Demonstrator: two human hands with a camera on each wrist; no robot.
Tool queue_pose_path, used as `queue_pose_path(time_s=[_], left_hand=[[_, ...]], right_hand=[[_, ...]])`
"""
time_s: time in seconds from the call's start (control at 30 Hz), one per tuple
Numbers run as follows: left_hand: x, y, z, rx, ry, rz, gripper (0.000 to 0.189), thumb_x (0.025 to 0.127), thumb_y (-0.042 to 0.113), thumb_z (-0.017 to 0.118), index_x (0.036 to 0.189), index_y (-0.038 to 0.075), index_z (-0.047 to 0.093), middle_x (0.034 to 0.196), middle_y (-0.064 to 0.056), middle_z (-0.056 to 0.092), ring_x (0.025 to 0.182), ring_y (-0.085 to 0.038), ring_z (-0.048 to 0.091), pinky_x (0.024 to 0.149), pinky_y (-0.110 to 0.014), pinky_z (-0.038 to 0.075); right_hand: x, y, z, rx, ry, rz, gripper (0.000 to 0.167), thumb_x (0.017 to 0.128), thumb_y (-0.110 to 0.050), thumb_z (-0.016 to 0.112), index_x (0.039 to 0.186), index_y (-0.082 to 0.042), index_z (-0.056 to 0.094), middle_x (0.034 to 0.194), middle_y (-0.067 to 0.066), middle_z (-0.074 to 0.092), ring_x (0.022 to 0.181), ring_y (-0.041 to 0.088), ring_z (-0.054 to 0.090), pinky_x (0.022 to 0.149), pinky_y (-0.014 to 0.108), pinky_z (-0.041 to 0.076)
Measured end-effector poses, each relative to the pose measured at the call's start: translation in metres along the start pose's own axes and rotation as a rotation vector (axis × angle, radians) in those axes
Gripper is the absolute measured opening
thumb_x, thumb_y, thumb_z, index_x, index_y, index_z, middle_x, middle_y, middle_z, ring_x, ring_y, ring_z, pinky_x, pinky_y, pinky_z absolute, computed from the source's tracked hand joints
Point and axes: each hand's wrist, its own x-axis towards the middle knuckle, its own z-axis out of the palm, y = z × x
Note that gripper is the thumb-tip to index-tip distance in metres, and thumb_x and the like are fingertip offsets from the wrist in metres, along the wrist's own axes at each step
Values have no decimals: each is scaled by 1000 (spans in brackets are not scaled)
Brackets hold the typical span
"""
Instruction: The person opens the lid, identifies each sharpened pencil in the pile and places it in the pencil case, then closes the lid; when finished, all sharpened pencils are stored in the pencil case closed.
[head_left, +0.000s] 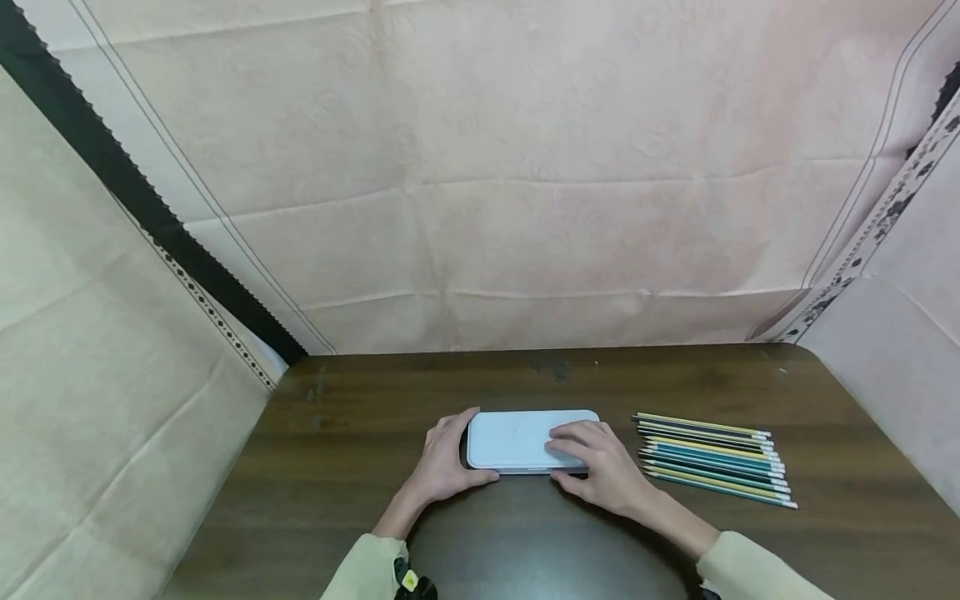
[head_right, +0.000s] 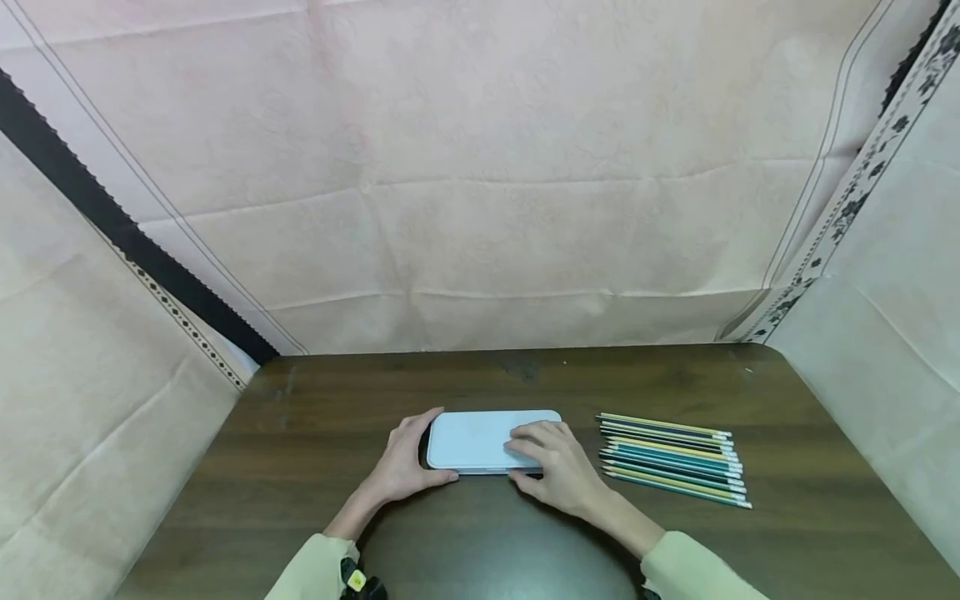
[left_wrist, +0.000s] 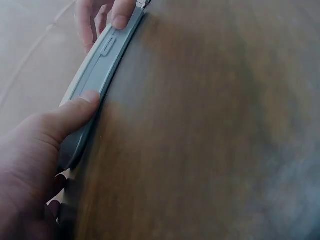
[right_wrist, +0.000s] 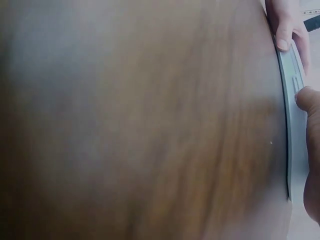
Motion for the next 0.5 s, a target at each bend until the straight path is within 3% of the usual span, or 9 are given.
queue_pose_path(time_s=[0.33,0.5], left_hand=[[0,-3,1,14,13,8,101,69,45,91,150,10,43,143,-8,51,129,-31,41,103,-55,29],[-1,-4,-1,13,9,4,101,68,46,91,150,11,43,143,-7,52,129,-30,42,102,-54,30]], right_hand=[[4,0,7,-83,-6,-12,39,72,-23,90,106,-13,76,113,6,65,106,23,57,87,48,37],[7,2,11,-168,-4,-80,37,72,-27,89,102,-13,75,107,5,65,101,22,59,85,48,41]])
